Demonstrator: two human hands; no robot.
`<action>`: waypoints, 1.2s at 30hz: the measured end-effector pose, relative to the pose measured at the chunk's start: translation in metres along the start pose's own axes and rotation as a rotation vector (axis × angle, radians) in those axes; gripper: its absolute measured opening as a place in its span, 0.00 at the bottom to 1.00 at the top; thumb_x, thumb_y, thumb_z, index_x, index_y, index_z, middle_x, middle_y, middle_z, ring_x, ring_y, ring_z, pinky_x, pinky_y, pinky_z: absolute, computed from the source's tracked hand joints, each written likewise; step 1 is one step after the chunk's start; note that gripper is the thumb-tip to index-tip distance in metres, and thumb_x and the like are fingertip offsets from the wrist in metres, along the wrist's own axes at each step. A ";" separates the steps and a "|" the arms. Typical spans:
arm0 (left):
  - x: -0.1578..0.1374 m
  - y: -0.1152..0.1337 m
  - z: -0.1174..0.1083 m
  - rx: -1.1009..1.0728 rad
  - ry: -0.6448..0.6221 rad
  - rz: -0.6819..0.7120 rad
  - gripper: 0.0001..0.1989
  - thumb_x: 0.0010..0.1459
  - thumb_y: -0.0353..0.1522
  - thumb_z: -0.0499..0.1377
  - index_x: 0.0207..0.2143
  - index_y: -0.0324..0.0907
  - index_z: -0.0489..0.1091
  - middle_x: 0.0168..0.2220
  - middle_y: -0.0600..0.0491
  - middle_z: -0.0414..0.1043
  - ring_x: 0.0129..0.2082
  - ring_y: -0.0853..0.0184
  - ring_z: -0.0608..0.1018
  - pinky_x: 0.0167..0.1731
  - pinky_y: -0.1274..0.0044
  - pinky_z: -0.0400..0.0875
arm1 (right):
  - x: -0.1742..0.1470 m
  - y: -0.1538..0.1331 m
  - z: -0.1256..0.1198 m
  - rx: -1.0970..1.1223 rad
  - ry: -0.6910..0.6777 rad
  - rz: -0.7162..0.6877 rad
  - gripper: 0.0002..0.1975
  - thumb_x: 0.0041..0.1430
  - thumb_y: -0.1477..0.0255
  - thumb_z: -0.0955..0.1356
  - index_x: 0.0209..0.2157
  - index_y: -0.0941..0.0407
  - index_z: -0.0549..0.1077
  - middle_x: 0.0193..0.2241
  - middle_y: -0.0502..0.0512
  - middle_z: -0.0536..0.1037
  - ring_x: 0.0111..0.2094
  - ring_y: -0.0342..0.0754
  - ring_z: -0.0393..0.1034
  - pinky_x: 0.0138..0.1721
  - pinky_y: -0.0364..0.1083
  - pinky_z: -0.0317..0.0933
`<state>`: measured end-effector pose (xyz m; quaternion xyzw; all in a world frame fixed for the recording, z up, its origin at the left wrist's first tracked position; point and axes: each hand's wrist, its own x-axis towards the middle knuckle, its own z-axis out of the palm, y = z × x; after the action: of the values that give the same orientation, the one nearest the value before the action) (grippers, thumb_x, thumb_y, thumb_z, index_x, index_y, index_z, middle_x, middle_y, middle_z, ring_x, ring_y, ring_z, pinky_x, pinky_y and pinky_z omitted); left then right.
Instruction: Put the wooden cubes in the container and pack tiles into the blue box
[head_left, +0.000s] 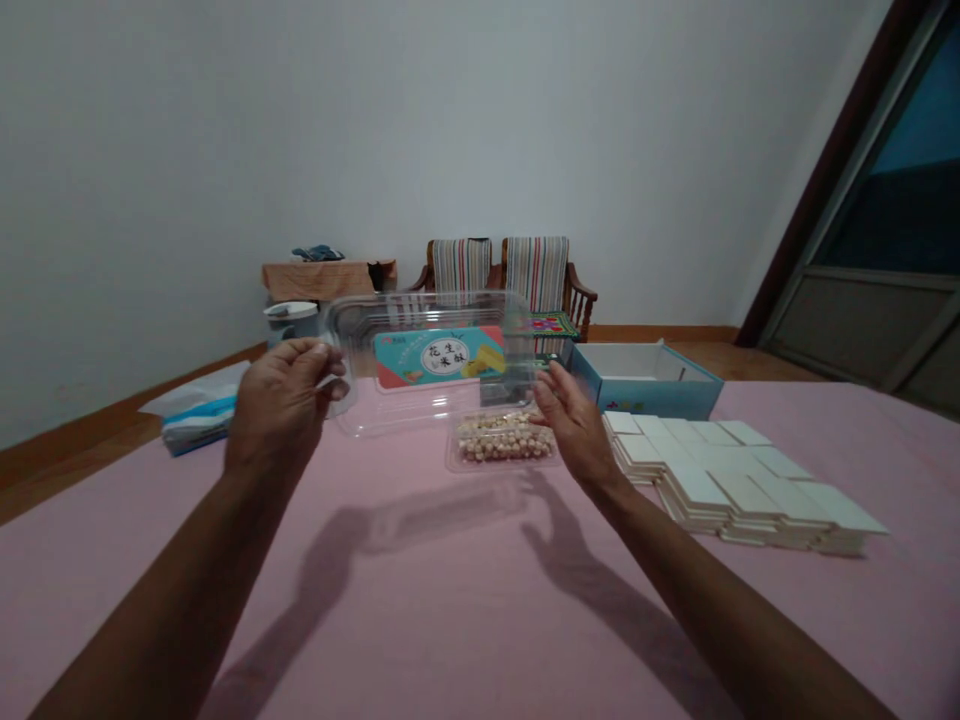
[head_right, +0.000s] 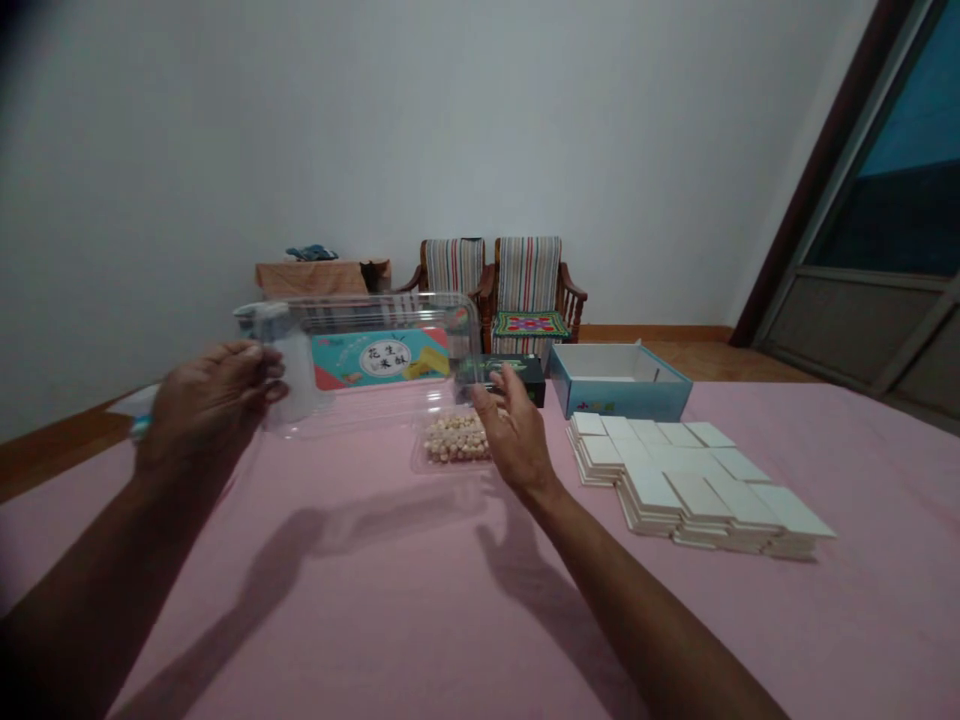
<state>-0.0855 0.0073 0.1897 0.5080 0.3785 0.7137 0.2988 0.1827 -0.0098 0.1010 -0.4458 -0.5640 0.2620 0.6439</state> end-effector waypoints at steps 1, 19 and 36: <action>0.002 -0.007 0.005 -0.001 -0.035 -0.064 0.05 0.46 0.31 0.60 0.25 0.37 0.66 0.23 0.56 0.67 0.20 0.76 0.67 0.16 0.85 0.59 | 0.005 -0.004 -0.001 0.007 0.024 -0.016 0.34 0.57 0.53 0.63 0.61 0.55 0.57 0.54 0.64 0.68 0.40 0.51 0.72 0.35 0.48 0.69; 0.039 -0.170 0.069 0.494 -0.244 -0.469 0.13 0.47 0.32 0.64 0.35 0.34 0.71 0.20 0.55 0.67 0.17 0.73 0.69 0.16 0.82 0.58 | 0.111 0.074 -0.015 -1.145 -0.186 0.281 0.15 0.55 0.69 0.62 0.33 0.62 0.78 0.35 0.66 0.79 0.37 0.52 0.73 0.31 0.43 0.57; 0.041 -0.173 0.069 0.677 -0.342 -0.459 0.11 0.49 0.31 0.62 0.36 0.36 0.71 0.17 0.58 0.63 0.13 0.75 0.65 0.13 0.84 0.53 | 0.119 0.081 -0.029 -1.219 -0.332 0.381 0.15 0.56 0.68 0.63 0.33 0.61 0.79 0.26 0.62 0.79 0.32 0.51 0.75 0.34 0.43 0.61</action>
<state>-0.0251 0.1493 0.0778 0.5909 0.6390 0.3703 0.3246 0.2505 0.1200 0.0900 -0.7761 -0.6145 0.0704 0.1228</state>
